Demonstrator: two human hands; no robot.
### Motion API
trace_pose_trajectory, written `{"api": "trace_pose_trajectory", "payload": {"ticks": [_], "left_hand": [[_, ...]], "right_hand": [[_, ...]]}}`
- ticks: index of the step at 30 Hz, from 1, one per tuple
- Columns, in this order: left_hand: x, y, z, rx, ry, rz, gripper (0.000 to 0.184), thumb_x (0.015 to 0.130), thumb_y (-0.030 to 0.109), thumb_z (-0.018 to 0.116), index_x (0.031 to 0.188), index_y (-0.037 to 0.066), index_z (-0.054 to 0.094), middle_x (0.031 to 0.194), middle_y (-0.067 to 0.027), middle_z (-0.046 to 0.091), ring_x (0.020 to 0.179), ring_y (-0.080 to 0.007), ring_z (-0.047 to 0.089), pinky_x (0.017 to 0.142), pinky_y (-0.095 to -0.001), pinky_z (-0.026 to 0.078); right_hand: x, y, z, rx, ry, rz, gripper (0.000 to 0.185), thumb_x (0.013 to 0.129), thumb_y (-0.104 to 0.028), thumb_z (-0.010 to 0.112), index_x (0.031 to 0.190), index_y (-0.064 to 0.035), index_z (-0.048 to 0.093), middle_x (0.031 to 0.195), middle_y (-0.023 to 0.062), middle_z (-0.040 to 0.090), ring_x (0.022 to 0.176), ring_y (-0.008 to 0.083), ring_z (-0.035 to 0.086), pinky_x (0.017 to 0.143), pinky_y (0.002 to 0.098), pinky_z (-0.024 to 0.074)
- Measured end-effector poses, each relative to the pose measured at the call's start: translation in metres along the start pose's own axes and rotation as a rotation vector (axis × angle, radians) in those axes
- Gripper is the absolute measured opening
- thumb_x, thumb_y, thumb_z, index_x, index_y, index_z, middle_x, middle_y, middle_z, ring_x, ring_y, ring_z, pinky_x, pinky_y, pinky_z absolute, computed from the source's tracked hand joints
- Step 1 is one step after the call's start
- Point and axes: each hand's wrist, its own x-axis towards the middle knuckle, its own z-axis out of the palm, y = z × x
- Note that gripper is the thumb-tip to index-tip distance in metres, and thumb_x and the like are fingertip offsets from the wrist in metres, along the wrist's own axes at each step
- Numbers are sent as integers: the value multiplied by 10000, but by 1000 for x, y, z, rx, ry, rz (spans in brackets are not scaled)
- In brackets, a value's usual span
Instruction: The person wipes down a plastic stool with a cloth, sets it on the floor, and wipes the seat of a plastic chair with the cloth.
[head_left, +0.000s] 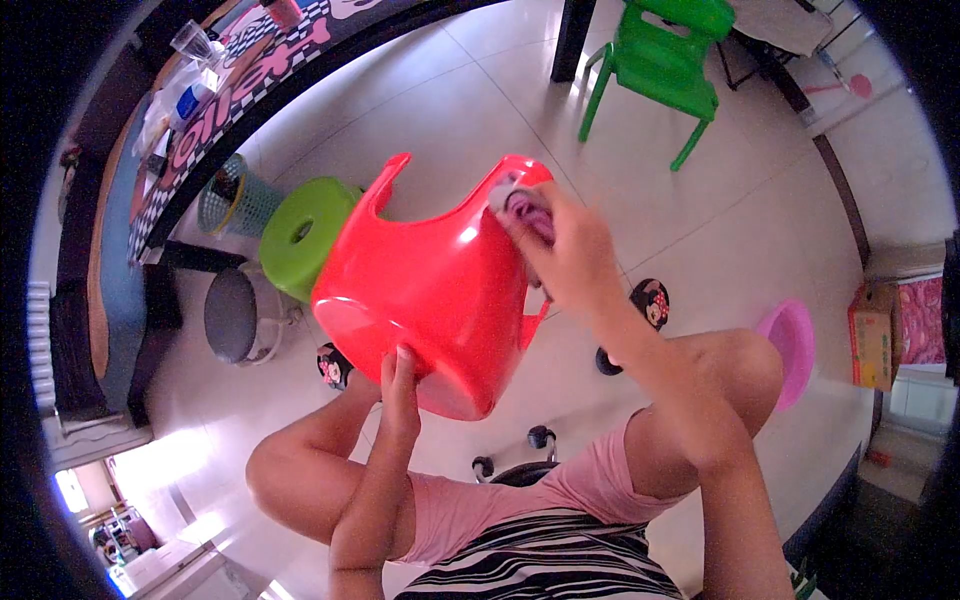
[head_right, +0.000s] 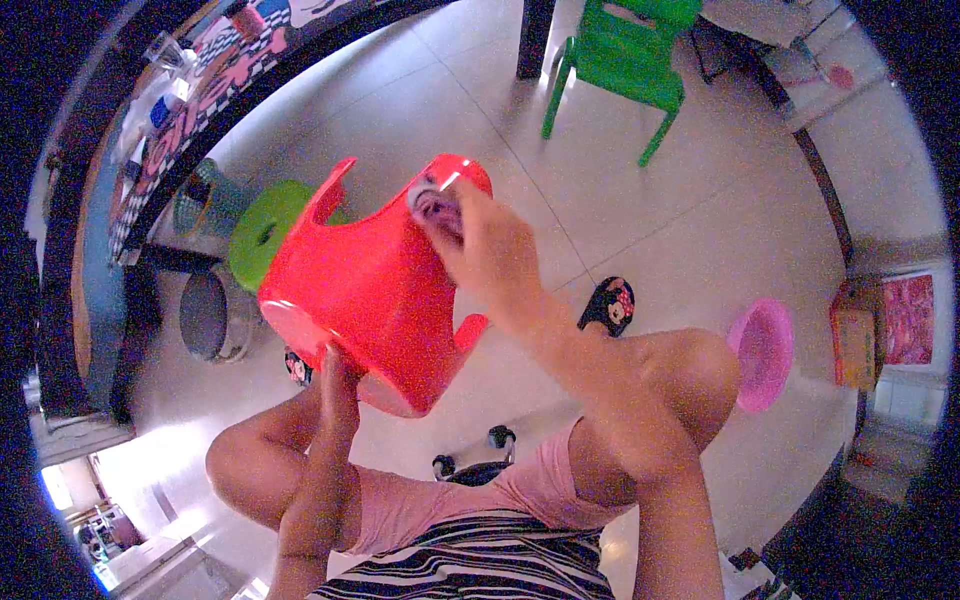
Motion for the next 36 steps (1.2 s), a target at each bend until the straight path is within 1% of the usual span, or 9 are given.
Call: {"api": "trace_pose_trajectory", "payload": {"ticks": [5,8,11,12,14,23,28,35,36], "left_hand": [[6,-4,-3,-2,67,12,740,938,613,378,1377,18,385,1355,-156,487,1246,-285,483,1063,-427,359],[5,0,-1,-59,37,8,727,939,608,385,1377,28,387,1350,-151,492,1243,-280,486,1062,-423,363],[2,4,10,-161,150,35,592,948,533,472,1189,-5,532,1116,-107,611,1022,-199,590,902,-343,458],[3,3,8,-121,107,5,630,948,554,437,1257,7,473,1200,-118,568,1099,-224,553,958,-367,424],[7,-1,0,-43,24,-53,721,948,596,369,1394,29,354,1368,-138,482,1254,-274,479,1070,-413,357],[10,-9,-3,-22,3,-83,817,933,639,327,1451,12,249,1448,-181,384,1318,-317,406,1118,-449,271],[4,0,4,39,37,-107,789,941,601,363,1444,3,252,1430,-191,401,1302,-322,424,1089,-445,320],[4,0,2,86,63,-73,751,942,562,415,1410,-16,305,1391,-187,443,1250,-331,471,1051,-453,363],[3,1,5,59,82,-58,702,923,552,471,1315,-24,381,1271,-158,492,1153,-283,498,984,-416,387]], "right_hand": [[-29,-36,2,163,-164,-119,320,769,-144,718,1026,-33,562,865,176,645,797,346,655,668,397,511],[-37,-47,2,193,-147,-244,341,735,-124,724,1025,-42,563,889,160,643,806,342,648,672,398,510],[-38,-47,2,202,-156,-263,356,723,-110,723,1037,-50,566,903,144,643,803,339,644,672,400,509],[-38,-46,3,208,-152,-271,355,726,-111,722,1039,-51,567,903,143,643,801,337,645,671,399,509],[-38,-44,4,199,-133,-264,345,742,-126,720,1042,-46,568,903,152,644,809,338,646,672,398,509],[-14,-18,-1,57,-131,-116,285,851,-265,660,1004,-36,586,822,193,639,769,368,643,657,419,509],[-5,6,1,-15,-36,-113,317,880,-305,644,1035,-32,593,780,178,651,674,321,656,609,392,509],[7,28,-5,-67,-102,139,410,899,-443,567,988,-45,603,870,197,659,805,391,646,703,471,504],[10,36,-5,-84,-107,170,436,899,-468,556,983,-43,605,878,202,659,811,395,645,708,477,503]]}}
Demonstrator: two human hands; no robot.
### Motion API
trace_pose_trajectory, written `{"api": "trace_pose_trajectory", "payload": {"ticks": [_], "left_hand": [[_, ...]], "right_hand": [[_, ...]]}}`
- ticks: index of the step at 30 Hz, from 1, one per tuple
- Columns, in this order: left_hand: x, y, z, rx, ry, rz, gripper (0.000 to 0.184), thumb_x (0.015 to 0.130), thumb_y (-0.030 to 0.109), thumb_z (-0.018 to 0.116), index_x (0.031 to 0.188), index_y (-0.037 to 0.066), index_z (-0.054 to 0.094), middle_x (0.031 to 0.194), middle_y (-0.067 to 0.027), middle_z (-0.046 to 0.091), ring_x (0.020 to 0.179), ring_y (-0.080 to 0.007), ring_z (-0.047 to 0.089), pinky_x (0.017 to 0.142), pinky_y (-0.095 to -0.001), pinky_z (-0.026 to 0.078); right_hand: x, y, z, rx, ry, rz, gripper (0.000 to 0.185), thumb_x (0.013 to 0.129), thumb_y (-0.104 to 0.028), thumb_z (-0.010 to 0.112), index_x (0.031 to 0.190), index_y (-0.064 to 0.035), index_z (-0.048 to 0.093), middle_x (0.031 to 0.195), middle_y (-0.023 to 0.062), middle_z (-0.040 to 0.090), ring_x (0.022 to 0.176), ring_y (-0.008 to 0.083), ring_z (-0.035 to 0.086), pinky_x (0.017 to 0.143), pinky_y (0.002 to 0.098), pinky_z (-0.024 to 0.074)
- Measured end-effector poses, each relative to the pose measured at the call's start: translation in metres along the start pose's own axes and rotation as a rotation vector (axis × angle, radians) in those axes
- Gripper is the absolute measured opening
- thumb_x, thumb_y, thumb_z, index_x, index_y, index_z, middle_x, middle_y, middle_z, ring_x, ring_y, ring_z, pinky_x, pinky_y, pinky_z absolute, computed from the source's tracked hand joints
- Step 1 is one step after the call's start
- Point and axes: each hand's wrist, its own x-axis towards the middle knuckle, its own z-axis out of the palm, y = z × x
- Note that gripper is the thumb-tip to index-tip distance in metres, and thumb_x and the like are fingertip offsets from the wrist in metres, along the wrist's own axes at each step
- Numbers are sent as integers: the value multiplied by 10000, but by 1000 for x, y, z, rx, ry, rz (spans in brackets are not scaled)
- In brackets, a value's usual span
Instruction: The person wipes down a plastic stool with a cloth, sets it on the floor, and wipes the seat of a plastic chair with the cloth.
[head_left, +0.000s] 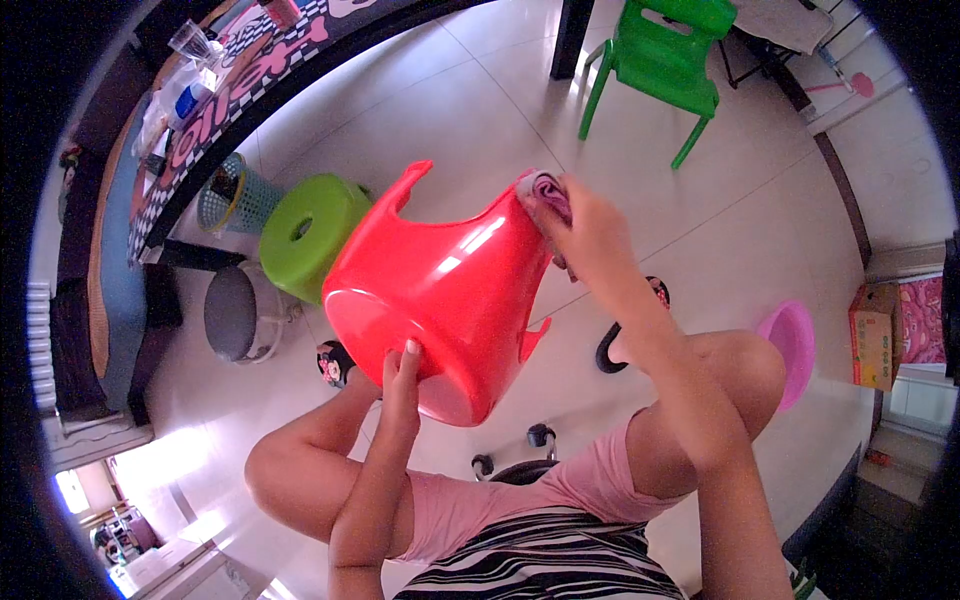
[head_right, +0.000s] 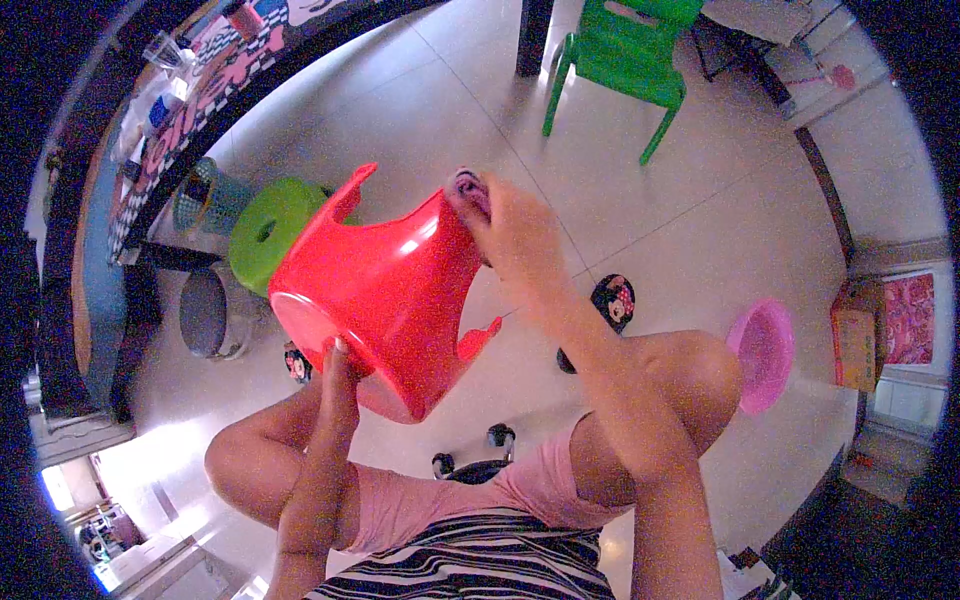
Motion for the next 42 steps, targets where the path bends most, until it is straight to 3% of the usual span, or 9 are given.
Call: {"api": "trace_pose_trajectory", "payload": {"ticks": [2,17,20,23,25,28,31,38,42], "left_hand": [[-3,4,4,-56,41,27,622,884,533,583,1123,-39,533,1030,-98,590,957,-186,552,852,-340,435],[-5,16,11,37,144,34,595,851,524,644,1005,-45,567,919,-99,610,857,-186,579,745,-329,468],[-4,35,16,20,26,101,586,855,523,641,967,-49,580,880,-108,618,823,-183,588,726,-323,472],[17,33,3,158,-45,26,674,930,523,503,1295,-35,412,1191,-188,575,1108,-323,573,937,-475,480],[26,37,6,101,-91,61,673,923,532,508,1292,-22,404,1173,-178,583,1096,-332,581,913,-491,499],[20,66,17,110,-90,30,662,921,540,506,1292,4,395,1183,-175,577,1084,-339,590,899,-507,508],[20,77,19,52,-146,52,646,927,545,488,1304,30,389,1228,-180,550,1107,-331,582,904,-508,505],[19,56,22,-2,-123,108,626,947,536,447,1337,50,388,1261,-160,543,1142,-297,563,966,-437,478],[17,54,23,-66,-139,99,611,936,507,496,1280,7,432,1207,-151,563,1100,-264,564,956,-404,455]], "right_hand": [[7,11,1,-19,2,50,478,897,-506,541,983,-41,610,892,209,661,826,402,645,723,485,500],[15,9,-7,17,2,53,459,877,-471,590,988,-28,635,850,208,670,802,387,650,718,457,502],[13,-12,-15,56,-13,-29,426,873,-433,616,978,-21,637,801,197,668,750,361,657,686,426,505],[9,-34,-25,63,-20,-126,425,880,-433,598,958,-16,626,822,224,663,797,404,649,718,477,507],[7,-52,-36,60,-42,-171,412,883,-417,598,951,-11,623,821,219,664,793,396,652,705,473,510],[2,-83,-51,188,-149,-198,377,882,-351,627,1024,-2,630,771,168,673,659,272,670,631,352,508],[-2,-94,-39,233,-46,-391,346,882,-318,637,1024,-1,629,755,152,669,648,267,663,614,348,507],[-10,-98,-42,318,-111,-311,311,901,-277,616,1045,-2,625,682,125,659,512,235,633,524,328,488],[-5,-89,-41,167,-156,-260,337,898,-344,595,1001,-25,621,707,147,658,592,282,647,564,376,504]]}}
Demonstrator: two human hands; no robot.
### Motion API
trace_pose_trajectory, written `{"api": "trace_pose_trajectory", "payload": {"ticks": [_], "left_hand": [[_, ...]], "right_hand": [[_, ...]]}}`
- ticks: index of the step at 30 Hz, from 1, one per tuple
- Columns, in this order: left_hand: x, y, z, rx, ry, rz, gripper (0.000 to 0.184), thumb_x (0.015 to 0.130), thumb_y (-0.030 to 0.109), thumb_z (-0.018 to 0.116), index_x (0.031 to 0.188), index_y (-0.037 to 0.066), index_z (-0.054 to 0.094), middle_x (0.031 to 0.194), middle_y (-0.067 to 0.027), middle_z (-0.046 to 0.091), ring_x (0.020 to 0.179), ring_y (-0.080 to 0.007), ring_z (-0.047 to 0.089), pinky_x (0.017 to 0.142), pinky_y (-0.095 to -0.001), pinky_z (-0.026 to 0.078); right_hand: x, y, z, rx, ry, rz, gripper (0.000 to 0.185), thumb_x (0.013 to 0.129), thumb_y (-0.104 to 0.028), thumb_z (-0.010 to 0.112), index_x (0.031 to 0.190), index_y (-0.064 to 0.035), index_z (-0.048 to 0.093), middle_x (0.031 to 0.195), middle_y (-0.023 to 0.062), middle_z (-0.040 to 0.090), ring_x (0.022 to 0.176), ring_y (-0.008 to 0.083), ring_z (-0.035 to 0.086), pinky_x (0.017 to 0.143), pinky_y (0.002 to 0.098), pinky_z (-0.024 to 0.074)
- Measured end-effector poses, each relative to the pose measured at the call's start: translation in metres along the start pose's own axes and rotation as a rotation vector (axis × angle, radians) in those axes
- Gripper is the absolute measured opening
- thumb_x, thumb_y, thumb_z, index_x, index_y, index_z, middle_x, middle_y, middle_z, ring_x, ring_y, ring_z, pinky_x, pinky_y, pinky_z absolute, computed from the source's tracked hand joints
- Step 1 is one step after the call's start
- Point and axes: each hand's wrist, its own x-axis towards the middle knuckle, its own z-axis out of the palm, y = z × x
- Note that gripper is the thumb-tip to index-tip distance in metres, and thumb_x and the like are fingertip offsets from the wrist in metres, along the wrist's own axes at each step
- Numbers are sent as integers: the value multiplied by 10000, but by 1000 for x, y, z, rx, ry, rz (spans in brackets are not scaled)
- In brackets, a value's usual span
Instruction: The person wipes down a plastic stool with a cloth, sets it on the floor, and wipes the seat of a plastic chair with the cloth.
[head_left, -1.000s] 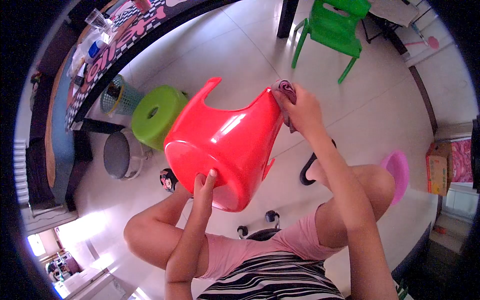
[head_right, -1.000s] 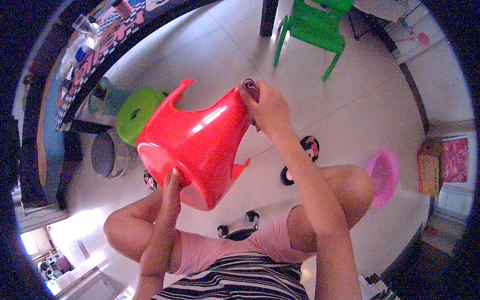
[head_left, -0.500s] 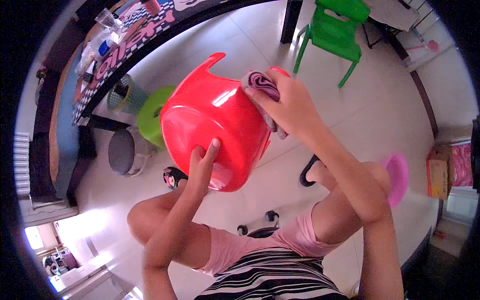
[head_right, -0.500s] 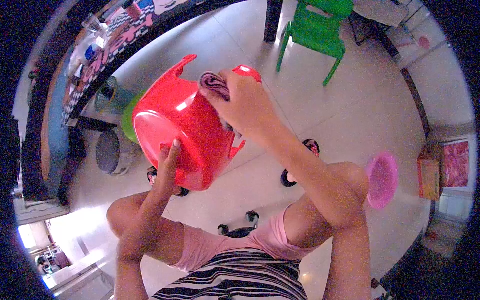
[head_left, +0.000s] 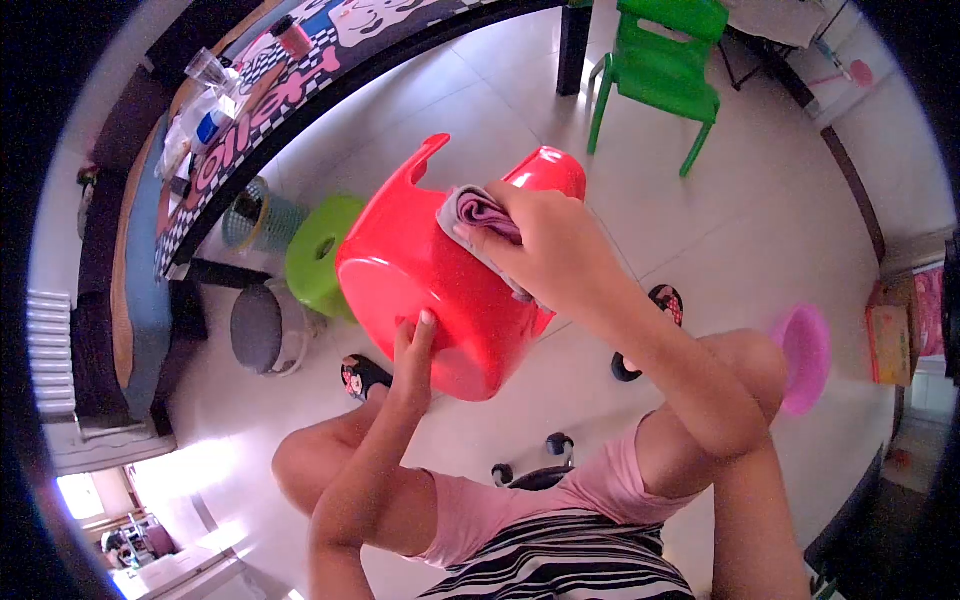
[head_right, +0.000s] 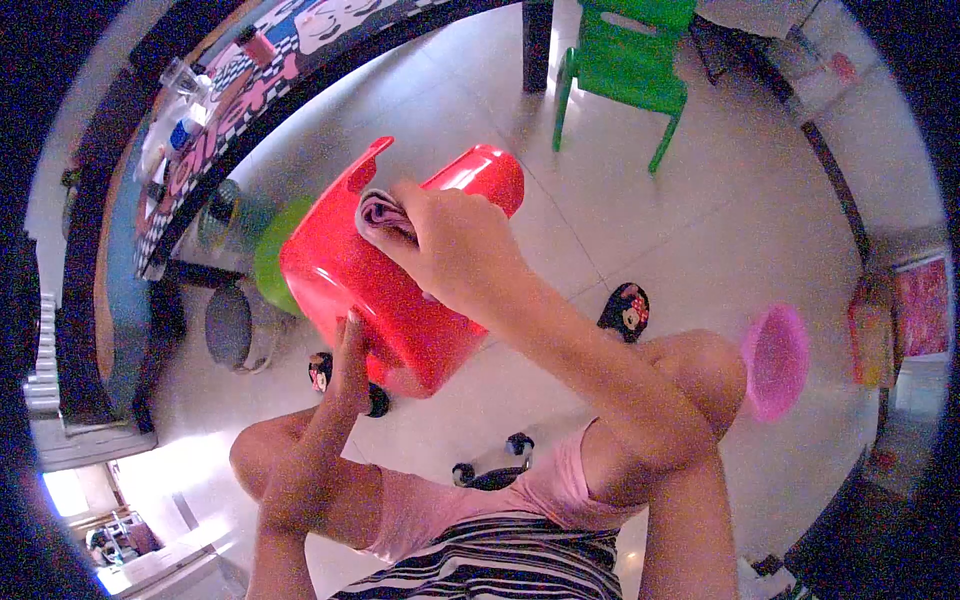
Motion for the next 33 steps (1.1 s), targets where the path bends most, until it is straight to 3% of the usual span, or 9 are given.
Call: {"api": "trace_pose_trajectory", "payload": {"ticks": [2,5,11,17,20,23,31,33], "left_hand": [[7,-9,-5,-53,13,30,620,907,491,579,1198,-48,477,1123,-140,585,1016,-211,571,870,-356,464],[12,-19,-10,26,93,-16,621,902,486,587,1182,-58,483,1113,-153,584,1036,-221,562,881,-355,454],[3,-11,-13,17,119,17,654,868,477,631,1188,-72,477,1103,-166,583,1023,-235,562,899,-368,441],[-2,-19,-25,-3,107,39,644,836,448,683,1168,-73,498,1078,-160,596,998,-229,570,883,-360,442],[-6,-20,-24,19,110,47,635,819,438,706,1141,-72,508,1046,-149,605,978,-221,574,867,-345,445],[-8,-17,-24,64,116,42,623,815,436,714,1119,-70,514,1013,-134,607,953,-209,576,848,-336,450],[-5,-16,-28,-11,102,7,613,834,449,691,1130,-57,512,1034,-142,596,950,-210,572,837,-345,459],[-5,-14,-27,6,108,-1,618,844,455,677,1143,-58,507,1055,-149,594,963,-218,574,848,-355,461]], "right_hand": [[2,3,-1,7,-54,86,408,901,-455,555,908,-50,607,759,168,665,730,349,669,641,463,528],[3,27,8,-157,117,-6,411,903,-458,552,906,-50,603,776,171,665,745,352,667,655,461,525],[10,57,-5,-203,160,118,420,899,-472,552,946,-59,614,842,192,666,806,359,660,709,460,522],[10,72,-22,-200,103,336,411,896,-432,589,1055,-54,611,721,151,655,658,309,659,618,397,508],[6,66,-26,-138,118,382,427,887,-454,595,1018,-49,617,690,149,646,650,305,657,617,402,501],[7,72,-27,-149,138,343,424,886,-456,597,977,-43,618,674,149,638,644,312,655,612,402,498],[9,83,-13,-285,153,207,337,902,-384,609,950,-50,625,594,105,622,435,196,613,459,329,490],[7,75,-6,-248,170,153,316,897,-356,619,963,-47,625,608,108,629,452,199,621,473,331,499]]}}
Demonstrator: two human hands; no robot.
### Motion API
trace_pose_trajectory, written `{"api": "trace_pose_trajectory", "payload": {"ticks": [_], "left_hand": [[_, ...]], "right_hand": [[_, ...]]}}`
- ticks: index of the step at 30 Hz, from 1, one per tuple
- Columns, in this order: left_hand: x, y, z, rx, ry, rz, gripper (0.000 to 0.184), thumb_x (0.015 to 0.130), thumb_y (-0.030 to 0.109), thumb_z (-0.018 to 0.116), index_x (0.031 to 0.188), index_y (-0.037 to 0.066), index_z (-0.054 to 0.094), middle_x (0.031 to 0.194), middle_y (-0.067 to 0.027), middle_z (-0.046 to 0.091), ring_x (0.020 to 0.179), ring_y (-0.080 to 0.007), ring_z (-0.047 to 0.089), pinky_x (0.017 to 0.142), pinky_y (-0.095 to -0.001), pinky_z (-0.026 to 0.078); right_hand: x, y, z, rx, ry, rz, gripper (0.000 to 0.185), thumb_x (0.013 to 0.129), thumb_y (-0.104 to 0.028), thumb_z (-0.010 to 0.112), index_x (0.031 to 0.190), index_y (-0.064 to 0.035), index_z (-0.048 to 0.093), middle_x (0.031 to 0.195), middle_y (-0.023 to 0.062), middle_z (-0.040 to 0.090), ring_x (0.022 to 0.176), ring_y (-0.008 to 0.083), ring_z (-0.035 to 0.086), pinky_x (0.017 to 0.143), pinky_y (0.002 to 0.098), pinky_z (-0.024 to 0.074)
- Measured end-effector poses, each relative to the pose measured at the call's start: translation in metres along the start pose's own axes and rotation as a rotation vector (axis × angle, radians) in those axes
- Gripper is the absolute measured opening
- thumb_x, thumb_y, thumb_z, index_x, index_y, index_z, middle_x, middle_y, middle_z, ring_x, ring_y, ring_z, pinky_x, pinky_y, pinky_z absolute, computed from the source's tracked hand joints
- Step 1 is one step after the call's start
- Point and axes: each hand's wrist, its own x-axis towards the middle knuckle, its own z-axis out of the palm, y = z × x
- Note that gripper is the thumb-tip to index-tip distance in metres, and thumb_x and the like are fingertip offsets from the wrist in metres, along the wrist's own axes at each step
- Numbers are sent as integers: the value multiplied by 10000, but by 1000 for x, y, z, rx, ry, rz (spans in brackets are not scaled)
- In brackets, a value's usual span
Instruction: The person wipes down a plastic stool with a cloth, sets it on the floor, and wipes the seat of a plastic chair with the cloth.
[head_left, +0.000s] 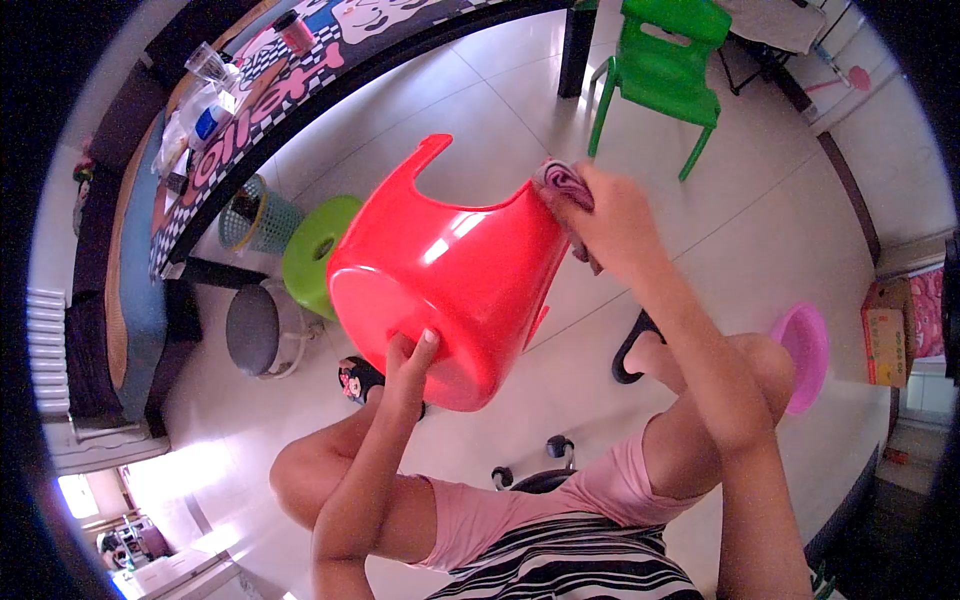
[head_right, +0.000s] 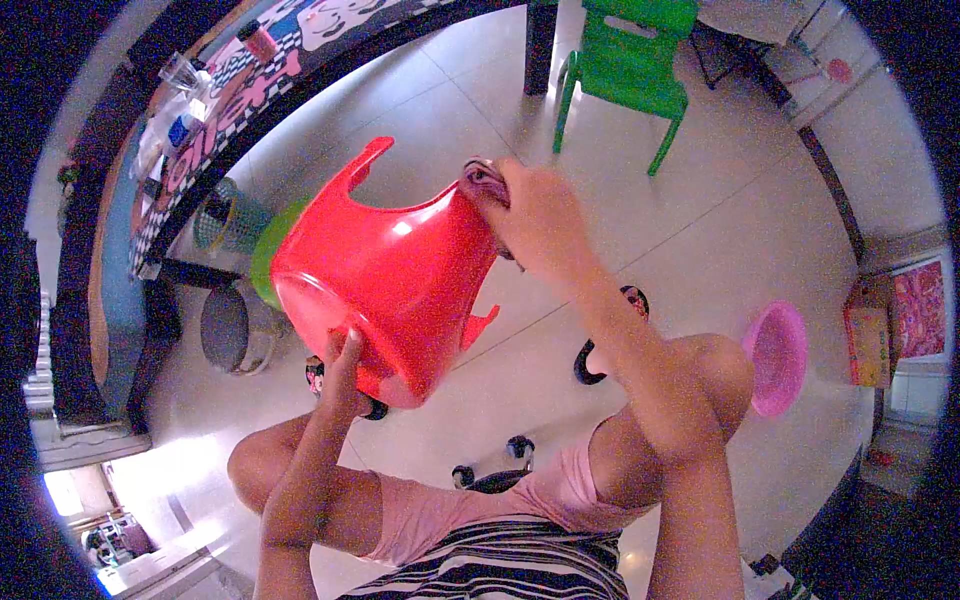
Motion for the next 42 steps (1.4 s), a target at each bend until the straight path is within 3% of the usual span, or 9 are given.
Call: {"api": "trace_pose_trajectory", "payload": {"ticks": [5,8,15,26,32,35,36,38,42], "left_hand": [[-1,7,9,45,-24,-10,632,872,457,642,1190,-67,490,1107,-161,594,1020,-233,577,880,-364,461],[10,-7,-6,82,-112,-65,558,952,424,519,1309,19,378,1235,-171,528,1101,-313,560,930,-460,495],[13,-16,-9,-31,-110,-29,475,979,394,480,1296,49,397,1249,-145,532,1090,-290,575,900,-439,517],[4,-4,-1,-116,-180,-35,426,984,365,478,1293,83,397,1251,-141,527,1100,-288,571,912,-450,515],[0,3,-4,-82,-169,-109,625,918,471,551,1352,73,343,1296,-175,487,1187,-343,515,956,-487,487],[6,-12,-15,-121,-143,-66,758,880,529,574,1402,63,284,1326,-199,464,1220,-364,484,1011,-523,433],[6,-11,-18,-128,-156,-56,775,876,539,573,1410,62,277,1341,-201,453,1227,-367,477,1023,-532,416],[5,-11,-22,-142,-183,-37,809,869,559,570,1427,60,264,1371,-205,431,1240,-373,462,1046,-551,380],[10,-12,-30,-275,-262,-105,848,856,618,543,1435,60,272,1415,-199,393,1254,-382,447,1062,-557,356]], "right_hand": [[-24,-46,1,74,-76,-33,329,885,-341,610,995,-31,614,831,191,664,792,366,659,710,462,521],[-37,-64,4,195,-68,-154,316,867,-284,627,1058,-33,603,849,181,669,790,350,664,698,450,527],[-58,-87,5,265,-53,-287,360,824,-233,655,1115,-35,578,811,162,657,750,336,658,649,444,522],[-55,-73,10,279,-12,-333,266,802,-238,668,993,-65,602,783,145,651,724,335,651,631,453,513],[-35,-50,1,175,-2,-216,328,856,-292,655,1049,-29,619,855,175,670,769,326,663,664,402,521],[-25,-28,3,6,108,-160,353,865,-330,644,1068,-42,615,841,169,673,714,325,664,657,405,525],[-19,-21,4,38,123,-148,354,886,-378,616,1050,-64,611,723,139,664,586,293,653,606,386,526],[-11,-4,5,18,58,-35,356,896,-406,600,1028,-75,607,640,115,637,515,260,631,564,370,517],[-4,11,-6,-18,-28,106,435,916,-483,522,1000,-62,594,816,181,657,756,362,644,680,468,501]]}}
